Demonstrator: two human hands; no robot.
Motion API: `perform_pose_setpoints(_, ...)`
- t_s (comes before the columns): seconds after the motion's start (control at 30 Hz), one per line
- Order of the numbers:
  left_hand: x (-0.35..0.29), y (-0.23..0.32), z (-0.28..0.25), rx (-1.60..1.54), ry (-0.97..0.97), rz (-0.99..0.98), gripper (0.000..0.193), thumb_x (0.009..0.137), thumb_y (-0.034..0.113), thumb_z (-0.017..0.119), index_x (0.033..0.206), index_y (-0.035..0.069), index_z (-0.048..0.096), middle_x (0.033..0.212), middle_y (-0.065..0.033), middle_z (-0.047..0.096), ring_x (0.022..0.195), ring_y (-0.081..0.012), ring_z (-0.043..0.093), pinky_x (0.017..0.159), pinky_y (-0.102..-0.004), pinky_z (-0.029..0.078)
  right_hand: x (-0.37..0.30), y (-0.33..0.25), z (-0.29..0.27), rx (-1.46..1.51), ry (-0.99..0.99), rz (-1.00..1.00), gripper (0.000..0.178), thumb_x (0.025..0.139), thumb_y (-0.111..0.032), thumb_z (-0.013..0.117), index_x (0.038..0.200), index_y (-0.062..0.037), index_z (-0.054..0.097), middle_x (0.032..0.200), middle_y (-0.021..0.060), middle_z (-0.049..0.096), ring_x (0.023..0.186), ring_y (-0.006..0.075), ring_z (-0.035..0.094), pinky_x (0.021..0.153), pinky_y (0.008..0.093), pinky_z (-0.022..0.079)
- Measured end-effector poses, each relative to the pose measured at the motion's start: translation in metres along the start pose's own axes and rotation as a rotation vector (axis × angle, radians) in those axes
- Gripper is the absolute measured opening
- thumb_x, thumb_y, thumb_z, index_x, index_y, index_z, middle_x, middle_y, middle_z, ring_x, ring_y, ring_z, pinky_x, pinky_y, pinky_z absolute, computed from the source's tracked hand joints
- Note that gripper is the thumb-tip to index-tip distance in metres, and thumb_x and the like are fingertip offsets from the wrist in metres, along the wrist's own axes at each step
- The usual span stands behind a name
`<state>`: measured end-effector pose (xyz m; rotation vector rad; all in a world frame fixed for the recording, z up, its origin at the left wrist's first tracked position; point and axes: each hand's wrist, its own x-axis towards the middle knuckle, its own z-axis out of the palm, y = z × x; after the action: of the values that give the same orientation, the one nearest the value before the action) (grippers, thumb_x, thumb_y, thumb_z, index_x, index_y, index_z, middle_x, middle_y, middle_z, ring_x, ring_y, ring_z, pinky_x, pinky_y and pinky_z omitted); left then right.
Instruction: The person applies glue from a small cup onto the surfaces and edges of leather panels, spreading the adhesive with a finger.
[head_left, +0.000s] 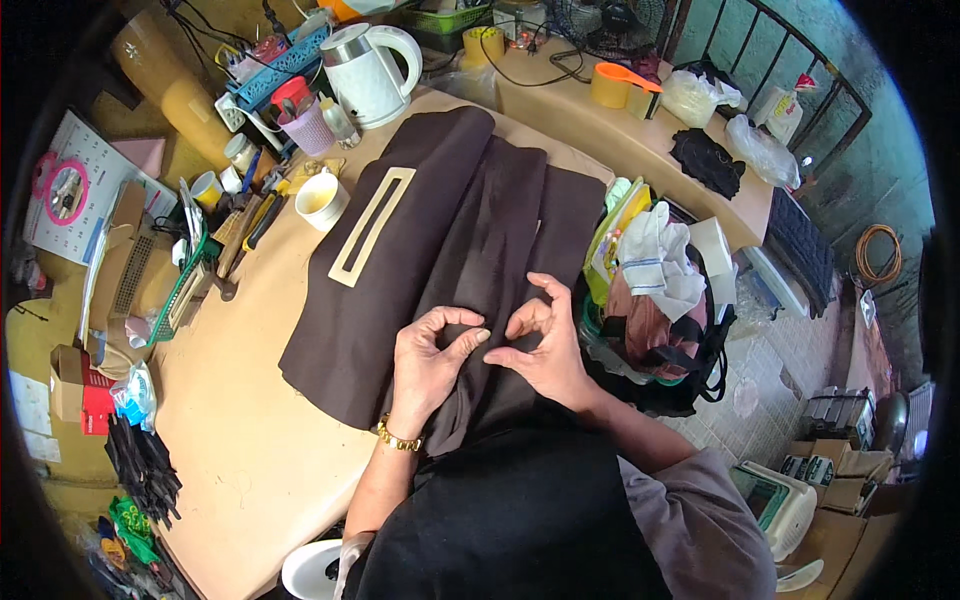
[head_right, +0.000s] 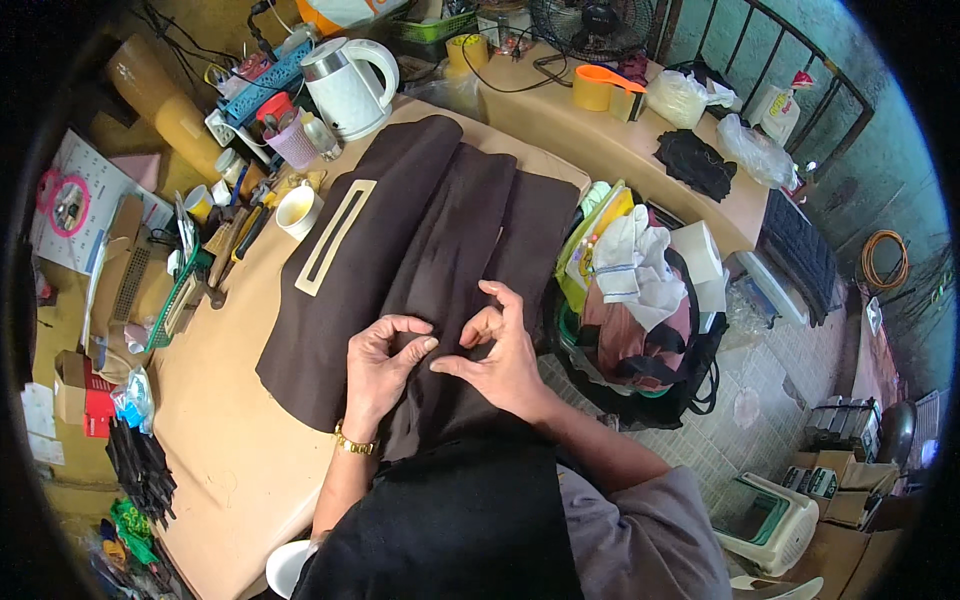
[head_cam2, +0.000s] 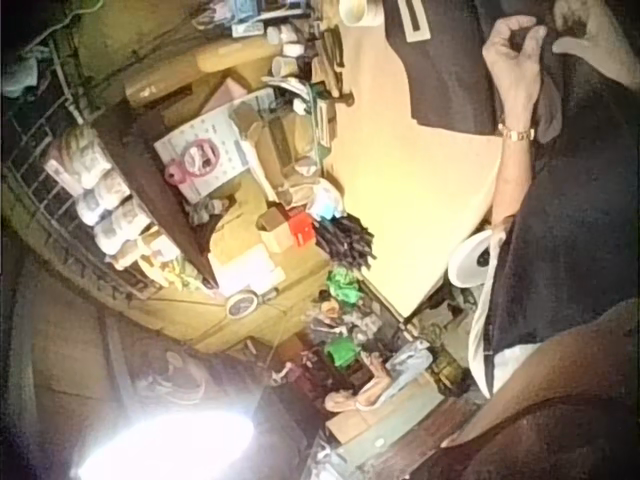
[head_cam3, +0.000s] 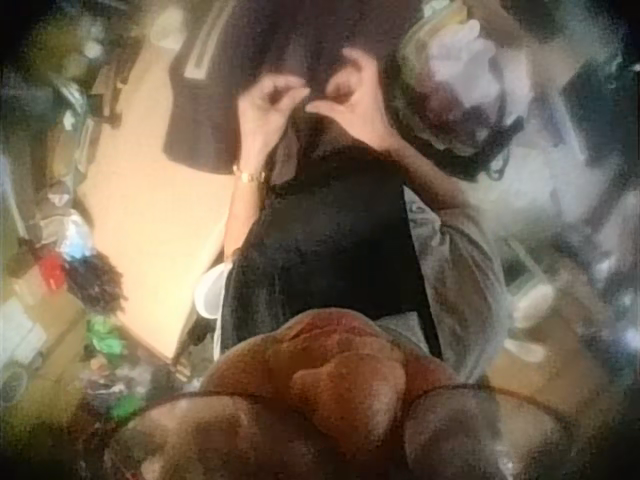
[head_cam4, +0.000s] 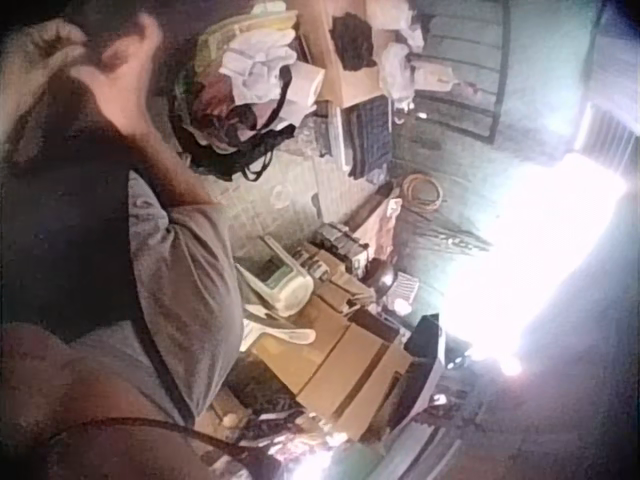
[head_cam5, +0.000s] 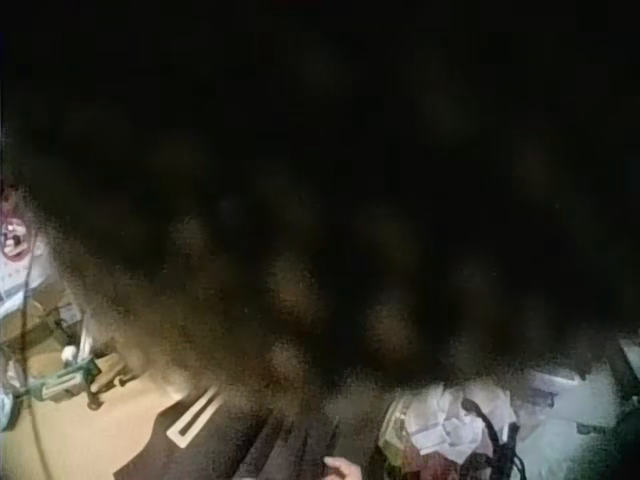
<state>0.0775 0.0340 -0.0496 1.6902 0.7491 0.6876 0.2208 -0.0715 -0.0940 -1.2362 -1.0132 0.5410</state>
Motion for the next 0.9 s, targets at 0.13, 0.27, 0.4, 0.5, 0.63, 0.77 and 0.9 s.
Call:
perform_pose_setpoints(0.13, 0.000, 0.001, -0.002, -0.003, -0.064, 0.015, 0.018, 0.090, -0.002, 0.071, 0.108, -0.002, 0.068, 0.094, -0.0005, 0.069, 0.081, -0.0040, 0.059, 0.074, -0.0193, 0.049, -0.004, 0.006, 0.005, 0.220, 0.086, 0.143, 0.074, 0.083, 0.004, 0.078, 0.139, -0.0051, 0.030, 0.078, 0.0037, 0.060, 0.069, 0.0062, 0.056, 0.065, 0.0206, 0.046)
perform_pose_setpoints(0.27, 0.001, 0.000, -0.008, -0.132, -0.094, -0.017, 0.026, 0.090, -0.006, 0.067, 0.116, -0.002, 0.064, 0.097, -0.0013, 0.068, 0.084, -0.0042, 0.059, 0.077, -0.0192, 0.049, -0.013, 0.013, -0.007, 0.240, 0.092, 0.240, 0.059, 0.089, 0.005, 0.070, 0.134, -0.0057, 0.033, 0.078, 0.0040, 0.063, 0.068, 0.0048, 0.056, 0.064, 0.0198, 0.045)
perform_pose_setpoints(0.4, -0.002, 0.006, -0.008, -0.086, -0.028, 0.017, 0.027, 0.088, -0.008, 0.066, 0.114, 0.001, 0.066, 0.094, 0.0005, 0.066, 0.085, -0.0047, 0.059, 0.081, -0.0203, 0.048, -0.019, 0.015, -0.019, 0.245, 0.108, 0.276, 0.054, 0.091, 0.004, 0.068, 0.131, -0.0054, 0.033, 0.078, 0.0052, 0.064, 0.070, 0.0056, 0.058, 0.064, 0.0191, 0.045)
perform_pose_setpoints(0.5, -0.005, 0.014, -0.018, 0.047, 0.093, 0.070, 0.019, 0.088, -0.005, 0.066, 0.106, 0.002, 0.069, 0.094, -0.0013, 0.069, 0.088, -0.0084, 0.062, 0.084, -0.0242, 0.049, -0.032, 0.030, -0.036, 0.153, 0.104, 0.274, 0.055, 0.090, 0.002, 0.070, 0.131, -0.0040, 0.032, 0.075, 0.0055, 0.064, 0.069, 0.0073, 0.060, 0.064, 0.0203, 0.046)
perform_pose_setpoints(0.63, -0.001, 0.026, -0.034, 0.187, 0.148, 0.095, 0.014, 0.089, -0.005, 0.067, 0.102, -0.001, 0.070, 0.096, -0.0010, 0.069, 0.088, -0.0070, 0.060, 0.081, -0.0221, 0.047, -0.049, 0.048, -0.044, 0.057, 0.141, 0.288, 0.057, 0.086, 0.004, 0.071, 0.129, -0.0032, 0.034, 0.074, 0.0037, 0.062, 0.066, 0.0064, 0.058, 0.062, 0.0199, 0.044)
perform_pose_setpoints(0.77, 0.002, 0.024, -0.048, 0.078, 0.256, 0.151, 0.018, 0.087, -0.004, 0.072, 0.103, 0.001, 0.070, 0.091, 0.0019, 0.067, 0.080, -0.0051, 0.058, 0.075, -0.0201, 0.047, -0.053, 0.048, -0.057, -0.048, 0.228, 0.186, 0.057, 0.084, 0.009, 0.070, 0.129, -0.0027, 0.038, 0.079, 0.0030, 0.061, 0.070, 0.0069, 0.058, 0.066, 0.0206, 0.046)
perform_pose_setpoints(0.9, 0.002, 0.018, -0.063, 0.019, 0.282, 0.088, 0.018, 0.087, -0.003, 0.073, 0.105, 0.000, 0.068, 0.093, 0.0008, 0.067, 0.082, -0.0046, 0.058, 0.076, -0.0197, 0.048, -0.042, 0.028, -0.069, 0.108, 0.322, 0.152, 0.051, 0.083, 0.013, 0.068, 0.126, -0.0013, 0.043, 0.083, 0.0023, 0.061, 0.076, 0.0071, 0.059, 0.073, 0.0219, 0.049)
